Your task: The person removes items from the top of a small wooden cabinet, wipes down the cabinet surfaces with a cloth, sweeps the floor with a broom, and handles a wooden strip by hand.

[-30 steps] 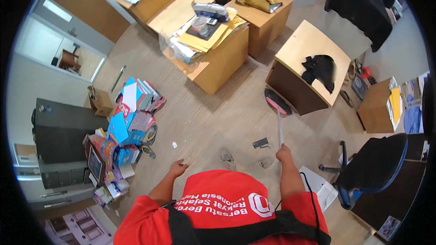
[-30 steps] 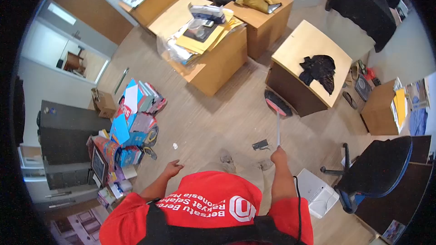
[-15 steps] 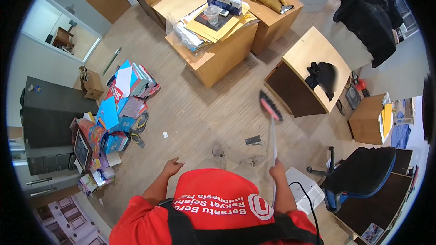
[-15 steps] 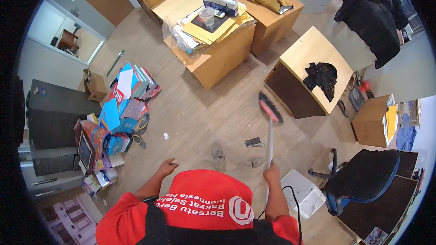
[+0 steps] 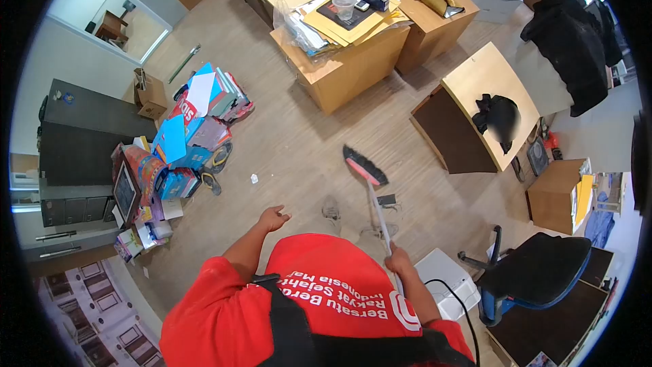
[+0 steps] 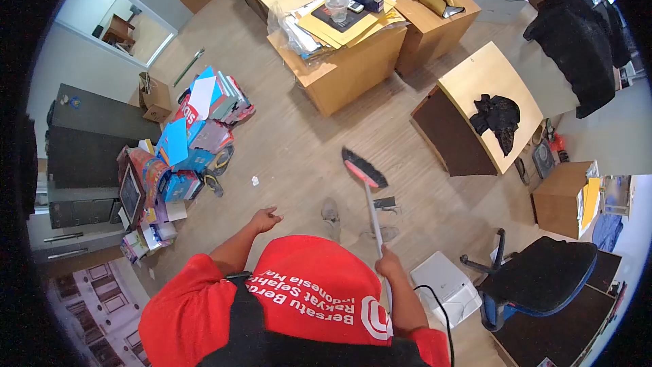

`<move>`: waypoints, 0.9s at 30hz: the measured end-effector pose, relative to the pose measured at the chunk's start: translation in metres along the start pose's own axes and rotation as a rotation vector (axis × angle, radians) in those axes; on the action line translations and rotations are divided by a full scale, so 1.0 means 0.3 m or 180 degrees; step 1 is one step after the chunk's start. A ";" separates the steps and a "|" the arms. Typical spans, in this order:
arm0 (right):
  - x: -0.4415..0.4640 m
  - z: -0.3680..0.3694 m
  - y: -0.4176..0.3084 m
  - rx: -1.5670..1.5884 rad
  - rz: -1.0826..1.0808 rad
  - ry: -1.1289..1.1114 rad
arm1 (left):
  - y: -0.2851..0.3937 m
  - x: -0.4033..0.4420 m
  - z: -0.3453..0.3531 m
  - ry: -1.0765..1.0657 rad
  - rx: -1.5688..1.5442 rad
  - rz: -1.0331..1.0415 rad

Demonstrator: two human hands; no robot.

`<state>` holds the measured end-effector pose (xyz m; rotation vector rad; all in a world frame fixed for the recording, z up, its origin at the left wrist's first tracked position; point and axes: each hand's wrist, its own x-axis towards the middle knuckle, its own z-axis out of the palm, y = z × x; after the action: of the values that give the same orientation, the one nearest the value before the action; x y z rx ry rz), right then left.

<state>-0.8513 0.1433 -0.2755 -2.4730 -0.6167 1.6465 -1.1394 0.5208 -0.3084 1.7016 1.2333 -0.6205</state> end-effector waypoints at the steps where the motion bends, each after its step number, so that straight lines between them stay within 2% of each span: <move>1: -0.063 0.016 0.013 0.0046 -0.0066 0.0079 | -0.015 0.027 0.010 -0.0073 0.0133 0.0006; 5: -0.282 0.042 0.053 0.0204 0.0029 0.0519 | -0.052 0.046 0.020 -0.0132 0.0026 -0.0084; 7: -0.343 0.021 0.035 0.0790 0.0945 0.0684 | -0.060 0.063 0.016 -0.0194 0.0090 0.0015; 11: -0.160 0.100 0.198 0.1410 0.1393 0.0998 | -0.035 0.089 -0.037 -0.0264 0.0274 0.0126; 13: -0.039 0.132 0.273 0.2395 0.1786 0.0960 | -0.033 0.081 -0.054 -0.0208 0.0202 0.0275; 14: 0.029 0.124 0.303 0.2403 0.1908 0.0524 | -0.033 0.083 -0.062 -0.0185 0.0178 0.0267; 15: 0.073 0.133 0.326 0.2364 0.1869 0.0501 | -0.040 0.076 -0.074 -0.0131 0.0039 0.0300; 17: 0.133 0.182 0.328 0.2331 0.1645 -0.0527 | -0.076 0.047 -0.107 -0.0001 -0.0109 0.0261; 18: 0.126 0.183 0.270 0.2276 0.1599 -0.0576 | -0.088 0.039 -0.112 0.0023 -0.0288 0.0205; 20: 0.003 0.189 0.129 0.2367 0.1447 -0.0149 | -0.145 0.015 -0.103 0.0052 -0.0518 0.0093; 23: -0.083 0.112 -0.046 0.1996 0.1179 -0.0150 | -0.236 -0.001 -0.038 0.0197 -0.0514 -0.0078; 25: -0.040 0.107 -0.088 0.1855 0.0961 -0.0351 | -0.283 -0.013 -0.004 0.0044 -0.0026 -0.0254; 27: -0.014 0.096 -0.131 0.1704 0.0756 -0.0530 | -0.300 -0.028 0.025 0.0011 -0.0085 -0.0276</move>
<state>-0.8895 0.1738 -0.2715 -2.0892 0.1126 1.8126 -1.2245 0.5175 -0.3394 1.6346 1.3180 -0.6501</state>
